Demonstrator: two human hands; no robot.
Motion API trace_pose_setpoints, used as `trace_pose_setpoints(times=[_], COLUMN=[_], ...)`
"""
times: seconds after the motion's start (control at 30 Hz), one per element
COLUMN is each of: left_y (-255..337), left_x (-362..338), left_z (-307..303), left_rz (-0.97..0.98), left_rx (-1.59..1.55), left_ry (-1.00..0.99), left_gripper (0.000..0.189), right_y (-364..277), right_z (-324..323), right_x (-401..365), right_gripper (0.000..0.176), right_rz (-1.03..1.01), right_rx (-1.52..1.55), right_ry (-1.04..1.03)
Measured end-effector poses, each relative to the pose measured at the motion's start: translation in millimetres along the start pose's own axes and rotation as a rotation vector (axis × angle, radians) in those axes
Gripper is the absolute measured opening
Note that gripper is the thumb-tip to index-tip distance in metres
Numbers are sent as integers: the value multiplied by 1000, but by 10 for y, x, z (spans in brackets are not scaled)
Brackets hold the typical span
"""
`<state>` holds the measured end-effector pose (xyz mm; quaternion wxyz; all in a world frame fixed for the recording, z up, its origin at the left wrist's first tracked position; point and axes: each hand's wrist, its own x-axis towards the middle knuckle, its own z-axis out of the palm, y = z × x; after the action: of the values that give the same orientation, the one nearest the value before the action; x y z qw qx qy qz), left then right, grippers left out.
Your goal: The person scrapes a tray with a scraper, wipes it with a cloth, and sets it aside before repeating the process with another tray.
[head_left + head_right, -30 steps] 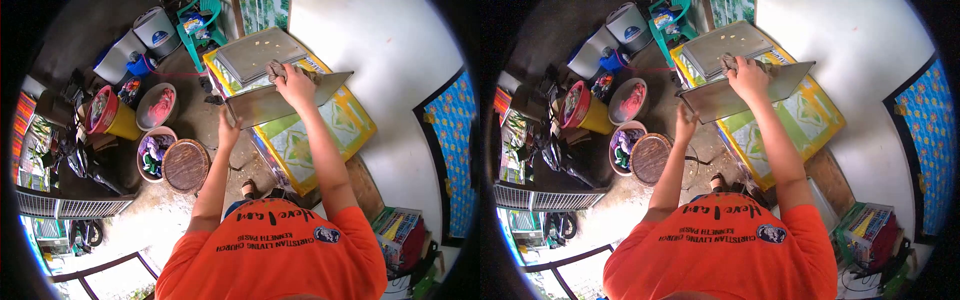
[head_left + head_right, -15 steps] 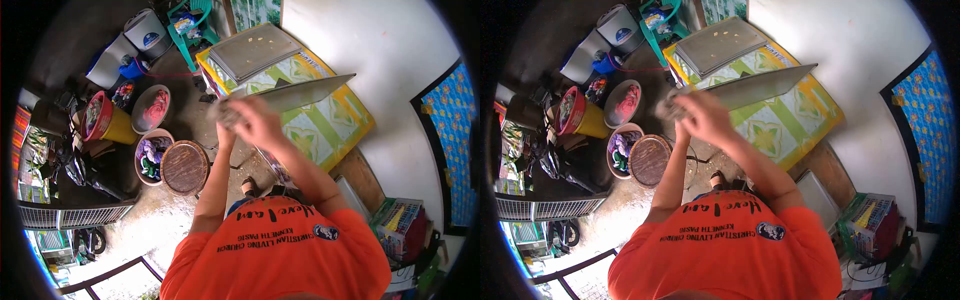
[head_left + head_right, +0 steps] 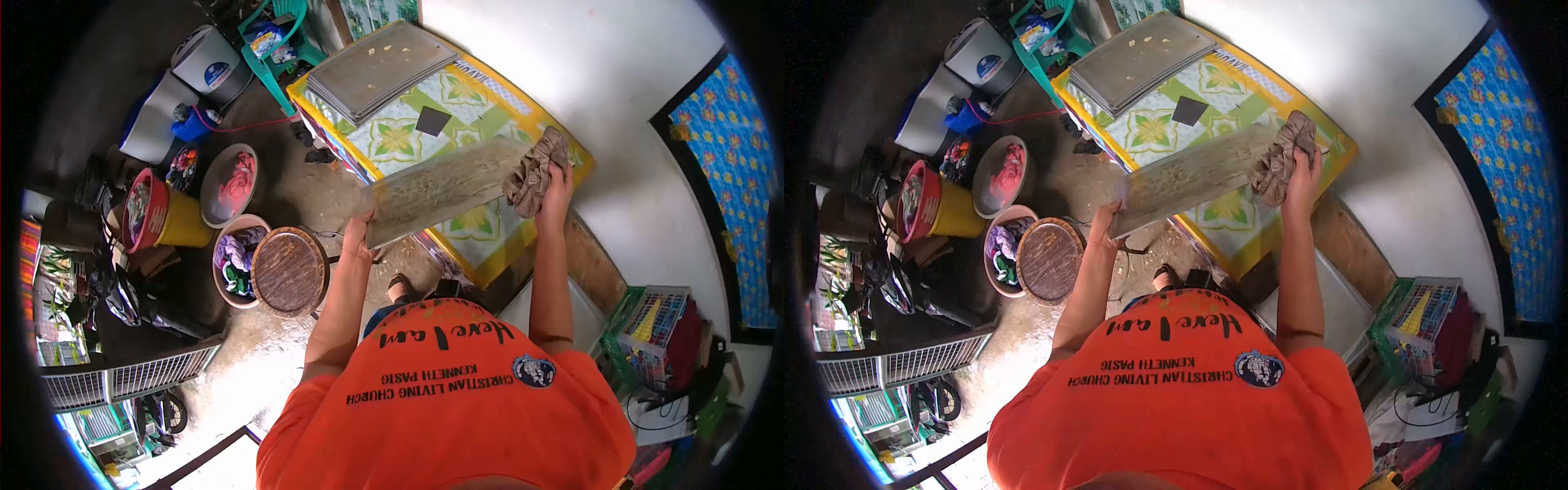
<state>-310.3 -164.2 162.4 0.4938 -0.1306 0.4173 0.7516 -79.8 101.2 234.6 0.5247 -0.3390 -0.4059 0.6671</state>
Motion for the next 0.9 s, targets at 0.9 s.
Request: trace_pose_setpoints(times=[0.9], left_y=[577], left_x=[-417], left_z=[161], left_rz=[612], left_rx=[942], left_ry=[148], left_gripper=[55], right_y=[975], right_z=[-1069], right_x=[1033], right_gripper=[49], right_rz=[-137], right_rx=[-1338], right_ry=[-128])
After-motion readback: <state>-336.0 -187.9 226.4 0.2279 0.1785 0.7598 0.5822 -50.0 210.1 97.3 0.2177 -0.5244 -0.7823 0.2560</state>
